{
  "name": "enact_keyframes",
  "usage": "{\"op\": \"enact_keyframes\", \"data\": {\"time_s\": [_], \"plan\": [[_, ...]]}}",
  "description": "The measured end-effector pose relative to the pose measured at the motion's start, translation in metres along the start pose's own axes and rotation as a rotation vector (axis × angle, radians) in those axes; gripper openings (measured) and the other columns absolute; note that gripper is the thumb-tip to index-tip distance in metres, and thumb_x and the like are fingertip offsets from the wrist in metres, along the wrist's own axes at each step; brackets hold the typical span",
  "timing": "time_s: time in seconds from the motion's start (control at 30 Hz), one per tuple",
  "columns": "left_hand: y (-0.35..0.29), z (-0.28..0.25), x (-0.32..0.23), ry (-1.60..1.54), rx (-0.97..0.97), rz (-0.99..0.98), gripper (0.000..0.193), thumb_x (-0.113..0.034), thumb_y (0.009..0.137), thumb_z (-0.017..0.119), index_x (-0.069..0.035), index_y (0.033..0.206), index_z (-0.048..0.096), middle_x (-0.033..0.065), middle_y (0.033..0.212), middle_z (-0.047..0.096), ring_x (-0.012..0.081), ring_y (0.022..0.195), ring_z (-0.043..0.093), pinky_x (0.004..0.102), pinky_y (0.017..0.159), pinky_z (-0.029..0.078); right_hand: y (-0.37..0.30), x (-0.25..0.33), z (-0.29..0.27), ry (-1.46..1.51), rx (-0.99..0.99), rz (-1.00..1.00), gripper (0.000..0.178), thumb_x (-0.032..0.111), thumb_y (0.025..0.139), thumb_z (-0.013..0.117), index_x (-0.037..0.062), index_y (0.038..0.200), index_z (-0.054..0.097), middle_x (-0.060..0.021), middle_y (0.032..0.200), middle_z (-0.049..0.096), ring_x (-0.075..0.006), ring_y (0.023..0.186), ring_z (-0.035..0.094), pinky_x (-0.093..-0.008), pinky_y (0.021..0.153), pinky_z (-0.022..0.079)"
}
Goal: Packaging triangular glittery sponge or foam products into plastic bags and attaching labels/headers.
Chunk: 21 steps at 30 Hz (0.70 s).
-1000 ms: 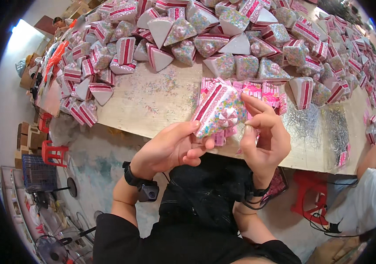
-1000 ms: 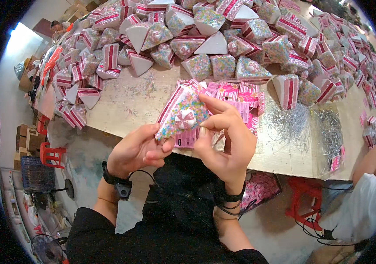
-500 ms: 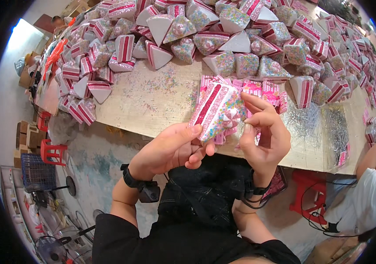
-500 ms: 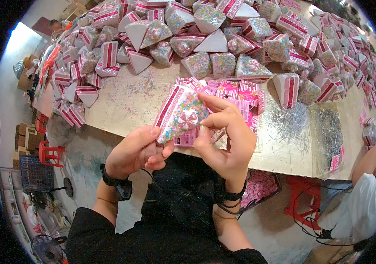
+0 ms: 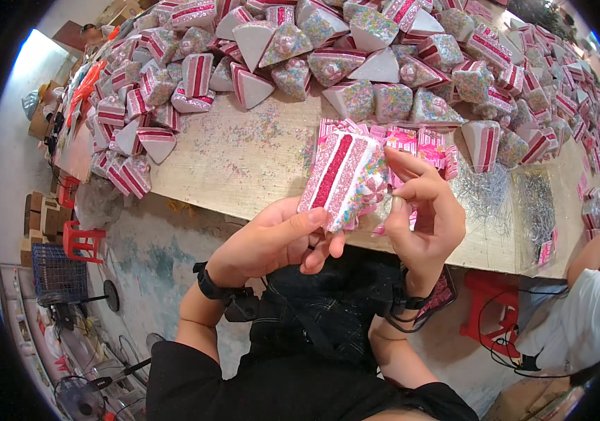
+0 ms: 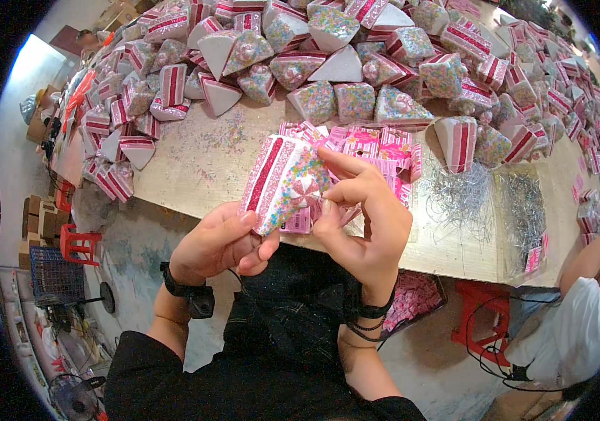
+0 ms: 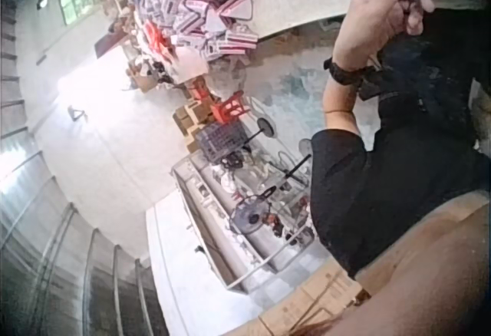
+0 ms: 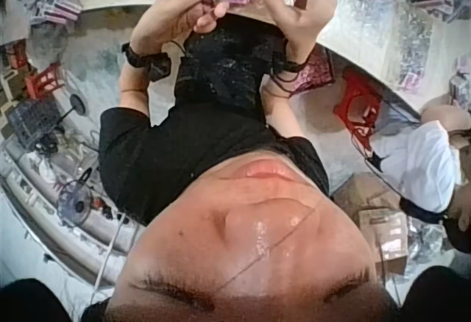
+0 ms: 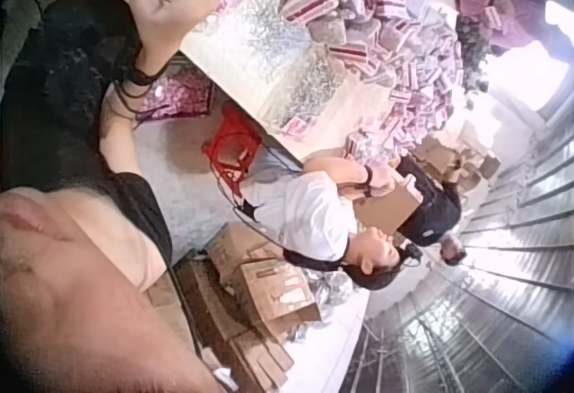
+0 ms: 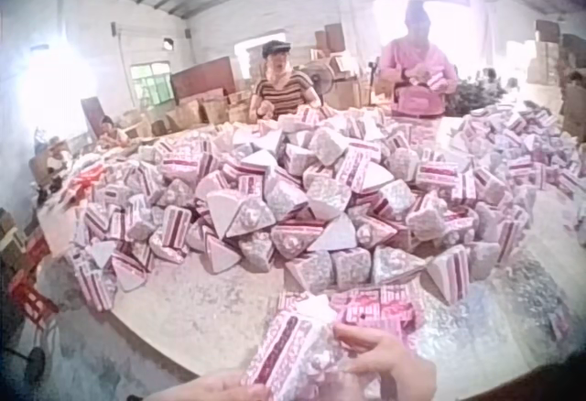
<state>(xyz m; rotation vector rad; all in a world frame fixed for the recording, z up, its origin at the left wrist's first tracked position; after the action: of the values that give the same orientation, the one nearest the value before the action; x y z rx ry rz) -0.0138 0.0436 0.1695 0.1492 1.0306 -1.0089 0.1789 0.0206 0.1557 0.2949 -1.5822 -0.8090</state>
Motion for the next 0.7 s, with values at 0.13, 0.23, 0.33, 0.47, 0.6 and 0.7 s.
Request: {"op": "enact_keyframes", "data": {"time_s": [0.13,0.23,0.33,0.47,0.6,0.7], "plan": [[-0.001,0.001,0.000,0.016,-0.007,0.008,0.033,-0.030,0.102,0.046,0.000,0.117,0.048,0.0099,0.086,0.058,0.0106,0.058,0.048,0.0243,0.053,0.040,0.001,0.000,-0.002,-0.033,0.008,-0.016,0.021,-0.011,0.067,0.063,-0.0024,0.086,0.059,-0.0262,0.112,0.066,-0.0175,0.085,0.066,-0.0259,0.071,0.051],[0.000,0.001,0.000,0.090,-0.009,0.015,0.032,-0.029,0.102,0.045,0.000,0.116,0.048,0.0102,0.088,0.060,0.0109,0.061,0.052,0.0239,0.056,0.043,0.000,0.006,-0.003,-0.088,0.012,0.026,0.021,-0.011,0.066,0.064,-0.0015,0.085,0.060,-0.0245,0.109,0.067,-0.0170,0.080,0.066,-0.0258,0.066,0.051],[0.001,0.000,-0.001,0.271,-0.006,0.060,0.030,-0.025,0.103,0.045,0.000,0.120,0.046,0.0096,0.091,0.062,0.0104,0.065,0.056,0.0230,0.059,0.045,0.000,0.012,-0.001,-0.184,0.003,0.005,0.020,-0.010,0.066,0.065,-0.0010,0.084,0.060,-0.0219,0.103,0.069,-0.0177,0.075,0.064,-0.0259,0.062,0.049],[-0.001,0.002,0.004,0.430,0.017,0.196,0.034,-0.020,0.104,0.043,0.000,0.131,0.039,0.0080,0.093,0.063,0.0086,0.069,0.057,0.0212,0.062,0.045,-0.001,0.018,-0.002,-0.235,0.011,0.004,0.017,-0.009,0.068,0.065,-0.0014,0.083,0.060,-0.0202,0.099,0.069,-0.0175,0.071,0.062,-0.0257,0.061,0.049],[0.000,0.010,0.015,0.529,-0.005,0.186,0.034,-0.019,0.104,0.041,0.000,0.133,0.036,0.0060,0.091,0.061,0.0075,0.068,0.056,0.0202,0.061,0.045,-0.003,0.013,-0.001,-0.071,-0.023,0.112,0.014,-0.009,0.071,0.064,-0.0021,0.083,0.061,-0.0191,0.099,0.069,-0.0155,0.071,0.062,-0.0252,0.062,0.049],[0.003,0.013,0.015,0.543,-0.016,0.166,0.030,-0.017,0.104,0.039,-0.001,0.129,0.039,0.0031,0.087,0.058,0.0066,0.066,0.054,0.0196,0.059,0.043,-0.002,0.013,-0.002,-0.083,-0.028,0.170,0.014,-0.008,0.072,0.063,-0.0025,0.085,0.061,-0.0185,0.101,0.069,-0.0140,0.073,0.062,-0.0254,0.063,0.049]]}}
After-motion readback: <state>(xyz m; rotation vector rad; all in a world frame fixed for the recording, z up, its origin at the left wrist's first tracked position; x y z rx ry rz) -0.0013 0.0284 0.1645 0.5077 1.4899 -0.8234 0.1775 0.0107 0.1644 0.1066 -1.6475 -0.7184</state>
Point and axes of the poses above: each hand's wrist, its own y-axis towards the middle knuckle, its own z-axis out of the palm, x = y × z, the point moved 3 cm from there along y, towards the middle knuckle
